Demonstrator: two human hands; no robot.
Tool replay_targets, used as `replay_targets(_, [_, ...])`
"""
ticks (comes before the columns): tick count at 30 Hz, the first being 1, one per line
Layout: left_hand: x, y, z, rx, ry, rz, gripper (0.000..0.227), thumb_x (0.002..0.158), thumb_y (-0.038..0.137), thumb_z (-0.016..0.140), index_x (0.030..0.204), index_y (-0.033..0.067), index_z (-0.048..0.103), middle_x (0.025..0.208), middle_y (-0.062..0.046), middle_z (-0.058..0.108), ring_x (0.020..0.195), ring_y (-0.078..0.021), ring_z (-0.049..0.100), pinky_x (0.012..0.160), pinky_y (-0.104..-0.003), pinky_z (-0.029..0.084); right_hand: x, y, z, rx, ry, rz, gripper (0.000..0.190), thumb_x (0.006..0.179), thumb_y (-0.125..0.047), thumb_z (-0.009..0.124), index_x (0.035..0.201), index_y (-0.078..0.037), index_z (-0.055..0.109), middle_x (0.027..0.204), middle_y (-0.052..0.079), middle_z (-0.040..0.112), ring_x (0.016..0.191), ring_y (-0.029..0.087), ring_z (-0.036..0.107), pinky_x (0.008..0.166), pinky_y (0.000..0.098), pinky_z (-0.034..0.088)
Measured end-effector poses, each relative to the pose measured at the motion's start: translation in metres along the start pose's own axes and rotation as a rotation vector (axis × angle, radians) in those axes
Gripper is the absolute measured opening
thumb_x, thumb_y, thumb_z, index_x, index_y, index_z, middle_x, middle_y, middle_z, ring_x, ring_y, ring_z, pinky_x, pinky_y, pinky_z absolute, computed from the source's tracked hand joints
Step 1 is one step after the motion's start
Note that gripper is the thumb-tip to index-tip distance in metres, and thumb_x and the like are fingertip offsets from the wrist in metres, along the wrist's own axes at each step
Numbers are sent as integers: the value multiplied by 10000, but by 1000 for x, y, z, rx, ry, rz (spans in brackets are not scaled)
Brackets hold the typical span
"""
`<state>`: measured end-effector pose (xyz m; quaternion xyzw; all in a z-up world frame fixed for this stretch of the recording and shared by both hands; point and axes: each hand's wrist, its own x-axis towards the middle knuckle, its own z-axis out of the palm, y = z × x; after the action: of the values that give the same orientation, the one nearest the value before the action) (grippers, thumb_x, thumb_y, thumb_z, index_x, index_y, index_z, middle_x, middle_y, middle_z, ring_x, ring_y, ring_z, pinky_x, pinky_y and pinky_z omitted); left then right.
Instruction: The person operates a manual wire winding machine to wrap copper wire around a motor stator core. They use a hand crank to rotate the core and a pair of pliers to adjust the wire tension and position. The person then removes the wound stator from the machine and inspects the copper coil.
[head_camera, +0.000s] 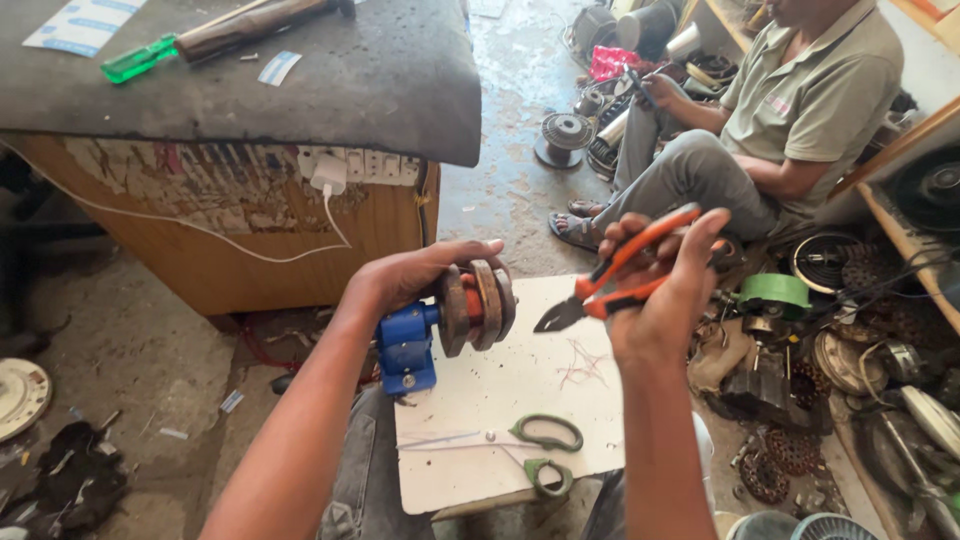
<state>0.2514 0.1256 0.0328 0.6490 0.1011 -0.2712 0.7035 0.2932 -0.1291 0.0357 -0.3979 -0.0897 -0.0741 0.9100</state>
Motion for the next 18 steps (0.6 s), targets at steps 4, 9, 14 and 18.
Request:
replay_targets(4, [4, -3, -4, 84, 56, -9, 555, 766, 588, 724, 1014, 93, 768, 912, -50, 738, 724, -130, 667, 679, -293, 549, -2, -11, 34, -261, -131, 16, 171, 1052, -141, 628, 1109, 17, 601, 1233, 209, 710, 1119, 292, 712, 999, 457, 596])
replay_targets(9, [10, -8, -7, 70, 13, 38, 526, 776, 556, 736, 1019, 89, 759, 922, -49, 736, 735, -124, 665, 680, -279, 543, -12, -10, 55, -366, -454, 6, 516, 864, 188, 487, 1360, 61, 551, 1491, 203, 551, 1435, 279, 532, 1204, 461, 439])
replay_targets(14, [12, -8, -9, 127, 7, 87, 545, 777, 556, 705, 1074, 102, 756, 996, -43, 744, 836, -121, 673, 755, -285, 547, -19, -6, 59, -447, -547, -54, 649, 796, 218, 408, 1417, 63, 518, 1589, 173, 472, 1497, 266, 469, 1256, 473, 319])
replay_targets(18, [16, -9, -10, 185, -29, 148, 580, 814, 550, 672, 1160, 87, 729, 1099, -57, 725, 951, -124, 644, 852, -289, 518, -19, 1, 59, -434, -612, -39, 705, 759, 210, 379, 1433, 50, 505, 1615, 181, 425, 1532, 261, 423, 1262, 487, 306])
